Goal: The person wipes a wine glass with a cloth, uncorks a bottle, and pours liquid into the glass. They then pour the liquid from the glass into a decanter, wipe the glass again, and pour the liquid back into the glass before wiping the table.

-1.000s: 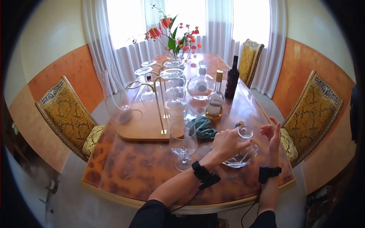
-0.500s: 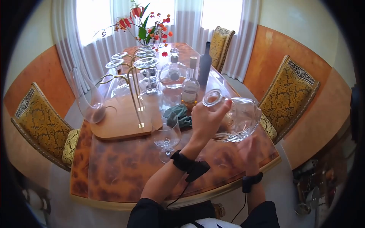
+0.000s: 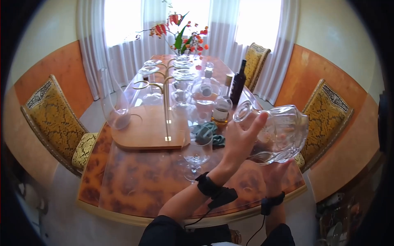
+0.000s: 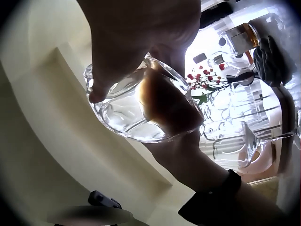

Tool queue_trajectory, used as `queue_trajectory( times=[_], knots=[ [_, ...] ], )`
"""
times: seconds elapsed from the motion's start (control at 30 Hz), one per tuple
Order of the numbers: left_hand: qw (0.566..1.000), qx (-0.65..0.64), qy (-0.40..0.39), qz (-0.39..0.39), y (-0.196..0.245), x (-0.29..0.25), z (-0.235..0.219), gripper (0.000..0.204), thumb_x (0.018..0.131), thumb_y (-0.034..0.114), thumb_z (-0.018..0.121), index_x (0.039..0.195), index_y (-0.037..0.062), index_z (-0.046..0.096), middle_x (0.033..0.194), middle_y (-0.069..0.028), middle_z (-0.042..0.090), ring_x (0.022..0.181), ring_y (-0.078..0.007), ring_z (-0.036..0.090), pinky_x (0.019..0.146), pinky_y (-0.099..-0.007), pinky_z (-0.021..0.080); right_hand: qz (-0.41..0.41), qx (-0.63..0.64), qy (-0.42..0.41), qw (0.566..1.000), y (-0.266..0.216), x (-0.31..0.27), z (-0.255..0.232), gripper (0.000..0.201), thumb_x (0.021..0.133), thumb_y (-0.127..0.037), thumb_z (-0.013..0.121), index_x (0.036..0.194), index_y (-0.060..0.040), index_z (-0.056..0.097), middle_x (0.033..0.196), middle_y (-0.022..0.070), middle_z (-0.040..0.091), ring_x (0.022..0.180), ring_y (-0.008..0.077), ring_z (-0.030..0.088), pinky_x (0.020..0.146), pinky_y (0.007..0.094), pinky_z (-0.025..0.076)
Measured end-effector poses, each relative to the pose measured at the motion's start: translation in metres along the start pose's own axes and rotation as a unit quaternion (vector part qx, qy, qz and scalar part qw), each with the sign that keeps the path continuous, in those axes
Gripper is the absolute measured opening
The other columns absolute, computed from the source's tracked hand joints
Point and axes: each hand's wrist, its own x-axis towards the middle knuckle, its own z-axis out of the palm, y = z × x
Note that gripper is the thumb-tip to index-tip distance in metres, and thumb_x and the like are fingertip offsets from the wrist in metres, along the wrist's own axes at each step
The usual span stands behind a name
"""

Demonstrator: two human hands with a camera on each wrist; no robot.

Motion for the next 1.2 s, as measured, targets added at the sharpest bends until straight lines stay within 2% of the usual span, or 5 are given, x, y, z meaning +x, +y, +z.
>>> queue_trajectory(
  times=[0.17,0.27,0.47,0.9,1.2],
  knots=[
    [0.997,0.005,-0.079,0.004,0.005,-0.001,-0.008,0.051,0.095,0.042,0.071,0.118,-0.0037,0.065,0.088,0.002,0.062,0.076,-0.0029,0.052,0.066,-0.0222,0.042,-0.002,-0.009,-0.06,0.998,-0.026,0.03,0.015,0.098,0.09,-0.076,0.05,0.161,-0.015,0.019,0.162,0.0104,0.029,0.147,0.0329,0.033,0.121,0.0524,0.027],
    [0.979,-0.153,-0.112,0.074,-0.003,-0.003,-0.005,0.083,0.091,0.039,0.077,0.144,-0.0096,0.036,0.136,-0.0162,0.053,0.124,-0.0206,0.056,0.105,-0.0322,0.044,-0.018,-0.005,-0.088,0.996,-0.038,0.049,0.023,0.089,0.095,-0.072,0.046,0.159,-0.0137,0.024,0.159,0.0102,0.034,0.145,0.0323,0.036,0.121,0.0503,0.029],
    [0.974,-0.154,-0.112,0.124,-0.005,0.001,-0.007,0.092,0.09,0.033,0.079,0.152,-0.0094,0.025,0.15,-0.0224,0.041,0.136,-0.0273,0.048,0.11,-0.0364,0.042,0.01,0.021,-0.082,0.996,-0.052,0.072,0.035,0.082,0.1,-0.067,0.041,0.158,-0.0124,0.024,0.157,0.0108,0.037,0.144,0.031,0.037,0.121,0.0497,0.028],
    [0.998,-0.06,-0.033,0.004,-0.03,0.006,-0.008,0.089,0.092,0.034,0.076,0.154,-0.0041,0.025,0.133,-0.0196,0.056,0.113,-0.0201,0.063,0.084,-0.0265,0.057,0.003,-0.014,0.047,0.999,-0.034,0.123,0.065,0.088,0.098,-0.068,0.042,0.156,-0.0036,0.026,0.149,0.0251,0.043,0.137,0.045,0.044,0.114,0.0571,0.037],
    [0.986,-0.111,0.058,0.107,-0.039,0.005,0.0,0.093,0.088,0.043,0.08,0.154,-0.0027,0.033,0.091,0.0019,0.05,0.076,-0.0048,0.041,0.064,-0.0202,0.037,0.028,0.093,0.02,0.995,-0.023,0.141,0.063,0.087,0.098,-0.063,0.046,0.155,0.0007,0.027,0.152,0.0261,0.039,0.141,0.0465,0.038,0.116,0.0623,0.033]
  ],
)
